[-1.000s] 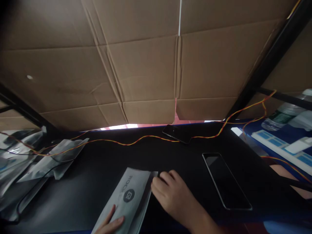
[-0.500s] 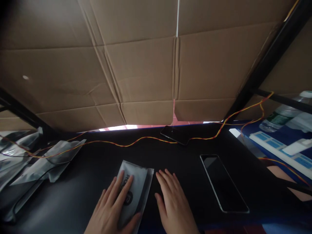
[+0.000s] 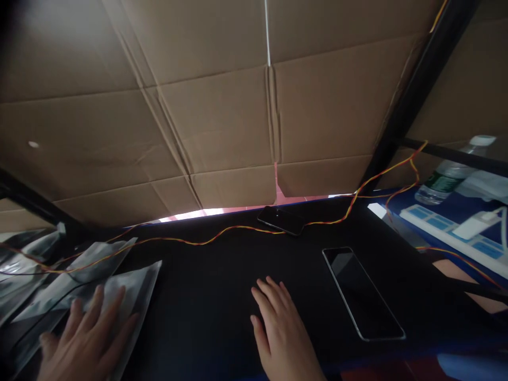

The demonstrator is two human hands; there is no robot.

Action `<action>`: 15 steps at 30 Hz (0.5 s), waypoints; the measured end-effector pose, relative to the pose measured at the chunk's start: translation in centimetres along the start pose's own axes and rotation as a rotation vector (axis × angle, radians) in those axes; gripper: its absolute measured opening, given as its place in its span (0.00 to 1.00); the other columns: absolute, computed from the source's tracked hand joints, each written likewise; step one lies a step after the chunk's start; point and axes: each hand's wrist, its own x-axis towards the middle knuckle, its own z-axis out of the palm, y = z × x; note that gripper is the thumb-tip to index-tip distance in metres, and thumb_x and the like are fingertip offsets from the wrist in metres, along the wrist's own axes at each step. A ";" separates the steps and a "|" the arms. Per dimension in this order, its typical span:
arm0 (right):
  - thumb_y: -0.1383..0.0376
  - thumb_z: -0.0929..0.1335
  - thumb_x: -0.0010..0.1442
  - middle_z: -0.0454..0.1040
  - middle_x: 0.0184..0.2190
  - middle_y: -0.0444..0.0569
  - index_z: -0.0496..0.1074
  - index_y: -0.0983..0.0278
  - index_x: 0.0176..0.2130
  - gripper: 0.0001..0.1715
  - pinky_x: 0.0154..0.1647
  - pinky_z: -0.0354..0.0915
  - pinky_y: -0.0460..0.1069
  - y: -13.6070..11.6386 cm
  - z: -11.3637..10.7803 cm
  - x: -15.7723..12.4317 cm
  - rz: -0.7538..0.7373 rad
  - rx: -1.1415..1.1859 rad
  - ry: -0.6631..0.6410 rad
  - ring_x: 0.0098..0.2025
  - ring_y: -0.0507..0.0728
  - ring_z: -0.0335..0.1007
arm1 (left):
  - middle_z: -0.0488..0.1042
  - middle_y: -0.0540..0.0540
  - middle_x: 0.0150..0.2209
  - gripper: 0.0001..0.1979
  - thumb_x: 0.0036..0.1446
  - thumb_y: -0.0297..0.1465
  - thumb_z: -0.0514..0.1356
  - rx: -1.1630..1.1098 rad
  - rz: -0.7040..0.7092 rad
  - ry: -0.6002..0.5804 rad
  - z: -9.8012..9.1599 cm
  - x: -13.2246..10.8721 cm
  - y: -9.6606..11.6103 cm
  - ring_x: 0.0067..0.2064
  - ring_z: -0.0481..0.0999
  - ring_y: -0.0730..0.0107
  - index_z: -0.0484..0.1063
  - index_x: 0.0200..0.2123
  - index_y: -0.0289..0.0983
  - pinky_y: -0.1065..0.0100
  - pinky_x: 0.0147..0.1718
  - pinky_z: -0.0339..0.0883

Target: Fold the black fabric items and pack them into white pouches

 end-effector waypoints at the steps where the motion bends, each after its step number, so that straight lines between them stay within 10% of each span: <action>1: 0.63 0.64 0.78 0.75 0.69 0.51 0.72 0.59 0.69 0.24 0.68 0.75 0.67 0.1 0.0 0.0 -0.009 -0.007 -0.011 0.71 0.66 0.72 | 0.55 0.36 0.80 0.29 0.77 0.42 0.49 -0.024 0.081 0.054 -0.2 0.1 1.2 0.79 0.50 0.20 0.60 0.77 0.46 0.10 0.63 0.50; 5: 0.62 0.63 0.79 0.74 0.69 0.51 0.72 0.60 0.68 0.24 0.64 0.78 0.65 -0.1 0.7 0.4 -0.013 -0.070 -0.009 0.70 0.66 0.73 | 0.58 0.41 0.79 0.30 0.77 0.33 0.52 -0.180 0.391 0.066 -0.5 0.1 9.8 0.79 0.60 0.45 0.55 0.79 0.47 0.36 0.69 0.67; 8: 0.61 0.62 0.80 0.67 0.74 0.54 0.66 0.63 0.74 0.28 0.64 0.78 0.67 -0.8 1.7 0.8 -0.013 -0.150 0.040 0.74 0.70 0.66 | 0.60 0.40 0.79 0.33 0.76 0.30 0.52 -0.142 0.471 -0.001 1.3 -0.9 15.5 0.79 0.58 0.43 0.51 0.81 0.44 0.40 0.65 0.73; 15: 0.60 0.62 0.79 0.58 0.78 0.53 0.39 0.59 0.83 0.44 0.66 0.73 0.74 -1.4 2.6 0.9 -0.024 -0.174 -0.031 0.78 0.74 0.56 | 0.58 0.34 0.79 0.36 0.75 0.34 0.53 -0.047 0.502 -0.005 4.7 -3.0 17.4 0.78 0.60 0.37 0.48 0.82 0.40 0.34 0.64 0.71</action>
